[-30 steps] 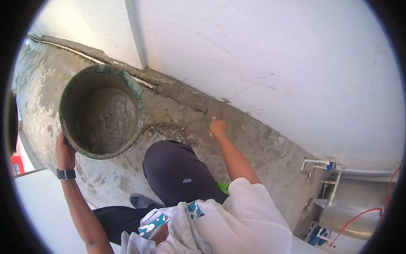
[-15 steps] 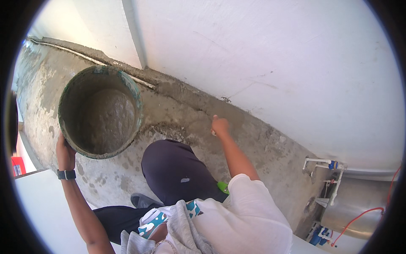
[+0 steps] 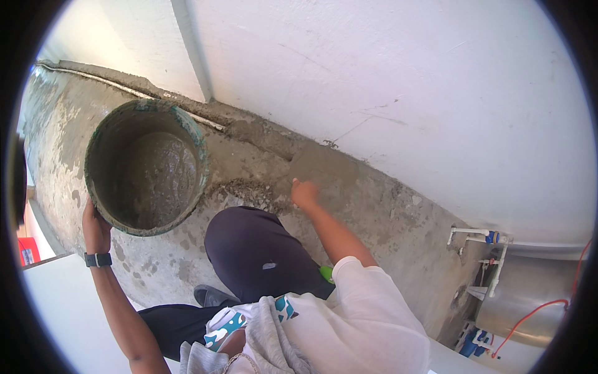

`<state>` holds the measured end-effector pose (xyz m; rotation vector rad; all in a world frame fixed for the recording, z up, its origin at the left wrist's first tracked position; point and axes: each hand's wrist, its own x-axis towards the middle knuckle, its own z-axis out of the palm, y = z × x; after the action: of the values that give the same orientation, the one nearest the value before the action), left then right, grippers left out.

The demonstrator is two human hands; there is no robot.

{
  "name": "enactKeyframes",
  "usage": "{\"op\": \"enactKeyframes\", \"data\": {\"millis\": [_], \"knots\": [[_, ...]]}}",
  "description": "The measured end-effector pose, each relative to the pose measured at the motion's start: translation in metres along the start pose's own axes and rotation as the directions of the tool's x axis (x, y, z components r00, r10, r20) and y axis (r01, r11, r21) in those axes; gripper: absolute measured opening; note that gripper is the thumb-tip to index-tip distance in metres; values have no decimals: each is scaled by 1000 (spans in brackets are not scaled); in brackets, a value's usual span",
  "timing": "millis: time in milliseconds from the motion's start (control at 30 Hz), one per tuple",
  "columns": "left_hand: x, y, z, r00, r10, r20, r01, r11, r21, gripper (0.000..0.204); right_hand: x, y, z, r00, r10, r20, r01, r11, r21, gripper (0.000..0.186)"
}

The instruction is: The person scoops cement from a bucket and applies it to the wall using a trowel. They repeatedly smooth the cement along the wall's surface, working along a horizontal line near the floor.

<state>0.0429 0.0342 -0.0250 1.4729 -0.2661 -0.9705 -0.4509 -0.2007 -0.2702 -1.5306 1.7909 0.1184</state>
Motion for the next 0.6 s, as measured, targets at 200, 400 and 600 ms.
{"op": "enactKeyframes", "data": {"millis": [200, 400, 600], "knots": [[0, 2, 4, 1000, -9, -6, 9, 1000, -12, 50, -43, 0, -13, 999, -30, -28, 32, 996, 80, 69], [-3, 4, 10, 1000, 4, -3, -4, 1000, -11, 50, 1, 16, -26, 983, 107, -152, -78, 979, 190, 67], [-6, 6, 18, 1000, 11, 10, -12, 999, 37, 48, 0, -4, 22, 984, -89, -157, 83, 996, -44, 65]]}}
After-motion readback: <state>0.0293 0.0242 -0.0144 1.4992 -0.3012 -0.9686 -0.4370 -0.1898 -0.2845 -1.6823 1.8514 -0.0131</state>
